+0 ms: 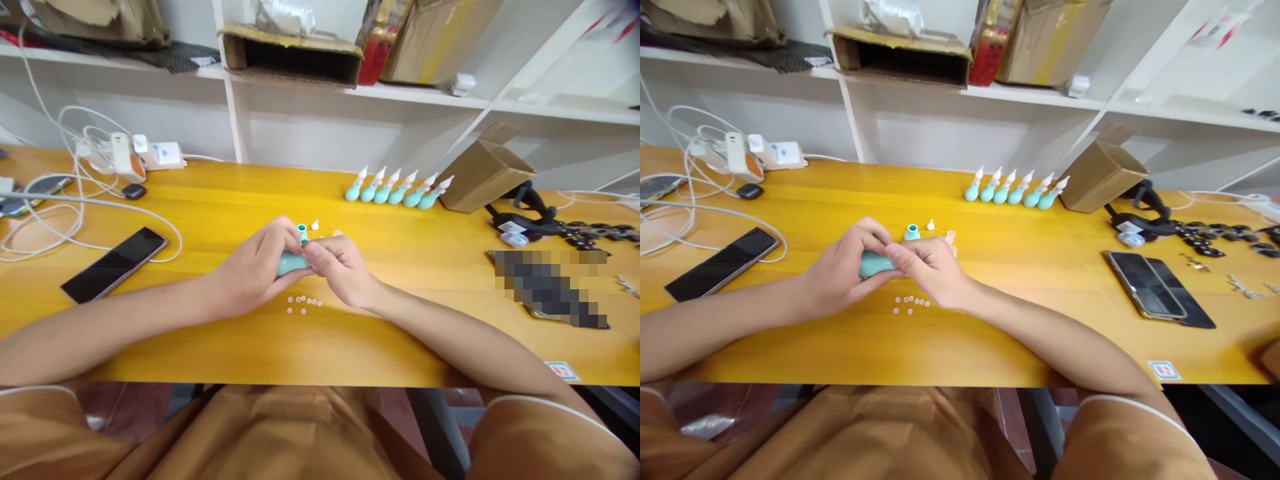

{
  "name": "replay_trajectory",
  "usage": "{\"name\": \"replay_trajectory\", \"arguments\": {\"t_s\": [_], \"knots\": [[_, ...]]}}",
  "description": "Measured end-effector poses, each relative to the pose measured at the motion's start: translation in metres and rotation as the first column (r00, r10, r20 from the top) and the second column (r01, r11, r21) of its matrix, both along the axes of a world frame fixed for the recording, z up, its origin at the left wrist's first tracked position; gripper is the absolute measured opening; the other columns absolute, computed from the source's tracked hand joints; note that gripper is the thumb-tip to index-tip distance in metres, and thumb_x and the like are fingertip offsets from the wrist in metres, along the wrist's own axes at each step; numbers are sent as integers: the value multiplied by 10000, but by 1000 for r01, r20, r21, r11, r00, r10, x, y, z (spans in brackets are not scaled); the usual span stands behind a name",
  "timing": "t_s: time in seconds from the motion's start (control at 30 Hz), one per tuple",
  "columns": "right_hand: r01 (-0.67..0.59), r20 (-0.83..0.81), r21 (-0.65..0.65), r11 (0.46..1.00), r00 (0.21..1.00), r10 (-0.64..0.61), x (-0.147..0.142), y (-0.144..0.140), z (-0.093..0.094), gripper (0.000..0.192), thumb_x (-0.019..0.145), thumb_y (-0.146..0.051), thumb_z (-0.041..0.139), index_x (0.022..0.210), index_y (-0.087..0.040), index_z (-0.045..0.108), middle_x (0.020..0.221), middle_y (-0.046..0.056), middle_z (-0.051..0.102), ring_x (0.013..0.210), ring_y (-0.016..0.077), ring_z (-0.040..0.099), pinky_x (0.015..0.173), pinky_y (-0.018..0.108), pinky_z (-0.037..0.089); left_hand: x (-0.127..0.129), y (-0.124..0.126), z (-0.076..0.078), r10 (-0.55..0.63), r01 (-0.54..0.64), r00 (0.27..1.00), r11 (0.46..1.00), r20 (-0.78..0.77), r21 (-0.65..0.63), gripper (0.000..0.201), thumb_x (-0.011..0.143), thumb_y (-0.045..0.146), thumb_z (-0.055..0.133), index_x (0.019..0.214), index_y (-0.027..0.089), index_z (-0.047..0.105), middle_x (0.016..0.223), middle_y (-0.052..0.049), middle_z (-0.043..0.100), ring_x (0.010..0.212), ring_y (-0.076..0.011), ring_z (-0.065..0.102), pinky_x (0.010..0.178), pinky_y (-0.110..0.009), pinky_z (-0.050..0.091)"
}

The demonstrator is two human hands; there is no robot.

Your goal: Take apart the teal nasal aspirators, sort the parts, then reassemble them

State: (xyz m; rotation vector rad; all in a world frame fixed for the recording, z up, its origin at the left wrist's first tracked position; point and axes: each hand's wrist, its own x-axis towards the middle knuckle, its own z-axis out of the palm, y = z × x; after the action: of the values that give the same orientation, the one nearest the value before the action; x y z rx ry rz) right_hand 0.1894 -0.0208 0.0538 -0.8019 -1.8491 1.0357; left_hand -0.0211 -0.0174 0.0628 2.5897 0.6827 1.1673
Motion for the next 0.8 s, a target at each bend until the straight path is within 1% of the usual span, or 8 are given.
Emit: {"name": "replay_trajectory", "arguments": {"t_s": [0.23, 0.33, 0.43, 0.5, 0.57, 0.67, 0.73, 0.8], "knots": [[-156, -224, -139, 978, 967, 123, -3, 10, -6, 773, 1023, -879, 402, 585, -258, 261, 539, -65, 197, 487, 112, 197, 481, 296, 243, 5, -4, 11, -115, 197, 972, 871, 203, -450, 406, 1051, 579, 682, 1152, 257, 455, 1053, -47, 622, 898, -177, 652, 760, -325, 583], [19, -149, -46, 999, 988, -26, 16, 26, 18, 743, 1048, -880, 126, 622, -279, 223, 561, -56, 144, 487, 145, 191, 488, 327, 276, 0, 14, 17, -64, 227, 953, 800, 297, -555, 464, 1038, 654, 658, 1183, 238, 515, 962, -35, 654, 759, -152, 627, 682, -303, 537], [248, 168, 226, 942, 943, -288, 52, 52, 44, 785, 1042, -896, 213, 598, -266, 365, 547, -22, 271, 532, 155, 274, 556, 344, 298, -6, 52, 18, 108, 113, 928, 830, 356, -546, 456, 981, 621, 747, 1151, 227, 594, 930, -22, 642, 769, -148, 592, 693, -287, 496], [258, 499, 343, 903, 765, -408, 73, 73, 49, 807, 1052, -862, 339, 605, -223, 548, 537, 8, 420, 554, 157, 381, 612, 348, 332, -7, 84, 15, 192, -1, 927, 861, 323, -508, 375, 972, 552, 770, 1074, 208, 660, 907, -18, 641, 767, -141, 559, 703, -277, 468], [237, 742, 383, 893, 497, -450, 84, 93, 44, 777, 1106, -745, 353, 721, -187, 733, 597, 63, 597, 631, 206, 549, 676, 359, 388, -3, 117, 5, 245, -85, 931, 866, 270, -493, 277, 974, 461, 766, 1032, 197, 704, 942, -26, 681, 811, -143, 570, 772, -282, 477], [222, 906, 372, 901, 126, -404, 82, 119, 22, 713, 1140, -604, 336, 988, -144, 859, 959, 189, 812, 930, 315, 741, 786, 376, 474, 10, 154, -20, 316, -187, 939, 799, 134, -572, 198, 970, 370, 745, 1028, 181, 756, 1009, -46, 757, 841, -152, 596, 835, -297, 487], [202, 935, 344, 917, 21, -355, 77, 131, 8, 683, 1139, -571, 351, 1100, -123, 865, 1126, 238, 820, 1054, 359, 766, 841, 386, 510, 19, 168, -39, 358, -254, 931, 774, 71, -580, 184, 955, 336, 744, 1044, 181, 789, 1040, -55, 793, 821, -159, 591, 828, -306, 484], [198, 944, 323, 925, 2, -330, 73, 138, -3, 677, 1134, -574, 367, 1135, -117, 866, 1174, 256, 813, 1100, 383, 772, 873, 396, 529, 25, 173, -54, 352, -260, 935, 775, 52, -576, 174, 931, 321, 763, 1039, 194, 812, 1031, -50, 812, 824, -174, 607, 829, -314, 489]]}}
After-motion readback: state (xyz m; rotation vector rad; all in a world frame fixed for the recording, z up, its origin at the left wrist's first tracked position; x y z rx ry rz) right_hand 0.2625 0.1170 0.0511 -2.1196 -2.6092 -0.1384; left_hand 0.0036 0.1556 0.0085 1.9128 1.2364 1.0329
